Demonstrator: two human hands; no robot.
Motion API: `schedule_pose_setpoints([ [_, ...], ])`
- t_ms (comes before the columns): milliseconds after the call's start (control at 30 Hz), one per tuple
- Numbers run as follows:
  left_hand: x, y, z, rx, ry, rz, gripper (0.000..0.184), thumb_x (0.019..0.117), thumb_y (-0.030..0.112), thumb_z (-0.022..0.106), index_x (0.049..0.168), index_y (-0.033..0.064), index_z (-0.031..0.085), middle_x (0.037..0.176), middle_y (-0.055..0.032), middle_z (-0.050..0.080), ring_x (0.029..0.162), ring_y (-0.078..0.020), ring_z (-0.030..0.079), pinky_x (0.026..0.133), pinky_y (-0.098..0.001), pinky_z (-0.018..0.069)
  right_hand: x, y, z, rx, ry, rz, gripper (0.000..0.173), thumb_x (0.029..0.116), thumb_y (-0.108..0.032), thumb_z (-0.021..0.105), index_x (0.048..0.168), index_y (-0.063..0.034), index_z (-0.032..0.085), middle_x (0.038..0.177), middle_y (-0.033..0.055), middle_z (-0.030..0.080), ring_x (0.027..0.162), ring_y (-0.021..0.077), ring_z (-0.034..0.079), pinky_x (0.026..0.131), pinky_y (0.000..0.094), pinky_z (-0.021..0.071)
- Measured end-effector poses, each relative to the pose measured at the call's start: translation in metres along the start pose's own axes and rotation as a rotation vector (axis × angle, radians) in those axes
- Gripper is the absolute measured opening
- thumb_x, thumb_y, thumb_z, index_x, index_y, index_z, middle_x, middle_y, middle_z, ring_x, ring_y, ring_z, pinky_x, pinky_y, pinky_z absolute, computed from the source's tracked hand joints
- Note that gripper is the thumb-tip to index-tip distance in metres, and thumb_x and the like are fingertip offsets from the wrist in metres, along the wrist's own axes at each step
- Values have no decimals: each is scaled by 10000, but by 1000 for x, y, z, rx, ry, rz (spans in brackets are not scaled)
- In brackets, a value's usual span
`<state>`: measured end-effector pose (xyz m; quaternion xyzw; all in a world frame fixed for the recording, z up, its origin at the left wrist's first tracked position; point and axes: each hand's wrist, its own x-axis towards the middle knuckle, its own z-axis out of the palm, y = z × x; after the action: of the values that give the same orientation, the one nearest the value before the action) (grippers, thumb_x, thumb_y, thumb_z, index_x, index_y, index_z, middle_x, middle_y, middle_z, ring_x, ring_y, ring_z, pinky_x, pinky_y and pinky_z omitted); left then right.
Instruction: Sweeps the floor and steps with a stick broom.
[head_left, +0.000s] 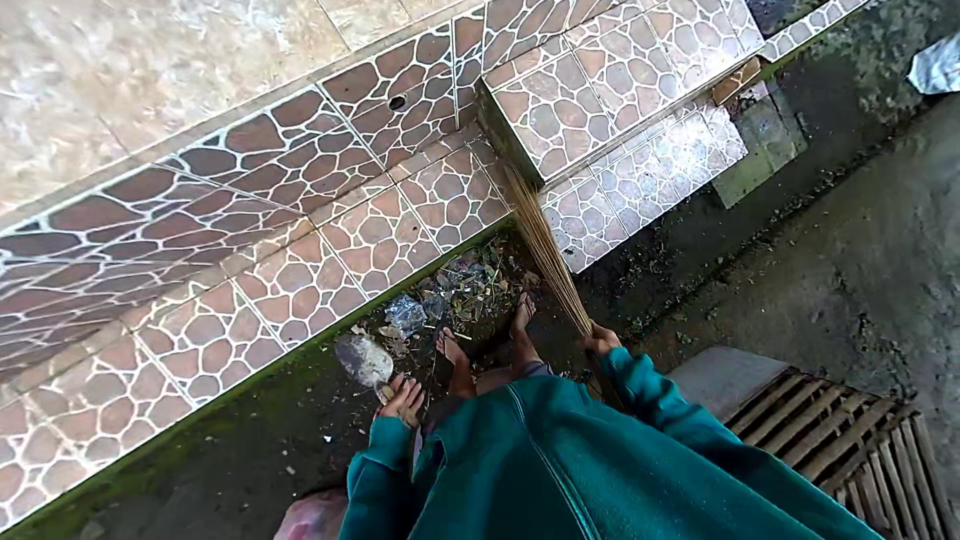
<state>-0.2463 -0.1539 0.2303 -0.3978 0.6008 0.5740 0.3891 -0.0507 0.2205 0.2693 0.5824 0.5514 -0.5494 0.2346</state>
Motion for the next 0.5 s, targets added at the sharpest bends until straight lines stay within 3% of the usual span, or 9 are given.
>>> schedule_pose_setpoints([
  [67,-8,6,22,-25,-99,29,456,1082,120,387,1531,68,321,1359,-162,572,1088,-195,658,902,-353,542,14,10,6,-178,-85,3,549,938,-73,713,1443,11,517,1307,287,617,1179,392,625,1027,556,487],
  [133,-14,9,45,-57,-280,55,487,1078,193,345,1551,98,276,1378,-127,590,1148,-198,654,952,-371,538,-4,19,9,-249,-192,-133,621,872,-105,739,1446,4,528,1252,267,656,1128,368,658,1003,552,512],
  [200,-27,2,67,-47,-439,19,584,1048,269,345,1599,164,182,1523,-119,465,1303,-249,552,1039,-471,474,-41,4,7,-303,-304,-162,746,889,-144,751,1548,-31,419,1299,254,642,1155,345,654,1024,531,509],
  [267,-36,-4,94,7,-488,-10,635,1024,261,388,1615,202,164,1577,-140,371,1341,-313,487,1014,-569,451,-51,-17,22,-440,-329,-218,776,913,-172,759,1575,-36,378,1337,267,632,1230,382,629,1099,555,457],
  [333,-32,-16,114,57,-523,29,757,939,230,525,1617,155,197,1577,-194,341,1336,-336,458,968,-593,463,-32,-28,52,-553,-337,-314,788,907,-203,773,1567,-20,384,1342,282,629,1243,427,620,1108,605,433],
  [367,-24,-23,122,91,-527,76,813,869,207,583,1602,111,246,1566,-180,378,1296,-254,496,952,-483,500,-20,-29,68,-569,-343,-374,784,888,-208,787,1545,-3,413,1335,283,634,1236,430,626,1100,613,441],
  [400,-22,-28,132,115,-551,118,809,846,176,584,1584,77,268,1585,-121,388,1272,-107,517,975,-298,495,-12,-34,81,-571,-373,-403,780,876,-192,797,1535,1,428,1350,278,626,1255,421,615,1113,604,434],
  [433,-28,-25,143,92,-581,150,727,897,78,504,1570,5,237,1593,-136,345,1261,-61,480,1009,-215,426,-8,-38,93,-571,-412,-418,791,869,-177,803,1540,-1,423,1371,274,616,1278,414,602,1130,596,418],
  [500,-31,-22,157,58,-520,189,606,938,-18,441,1524,-72,296,1523,-168,431,1181,-49,526,998,-183,416,-7,-45,108,-623,-454,-446,786,880,-174,779,1562,-39,411,1391,275,604,1281,434,598,1117,619,417],
])
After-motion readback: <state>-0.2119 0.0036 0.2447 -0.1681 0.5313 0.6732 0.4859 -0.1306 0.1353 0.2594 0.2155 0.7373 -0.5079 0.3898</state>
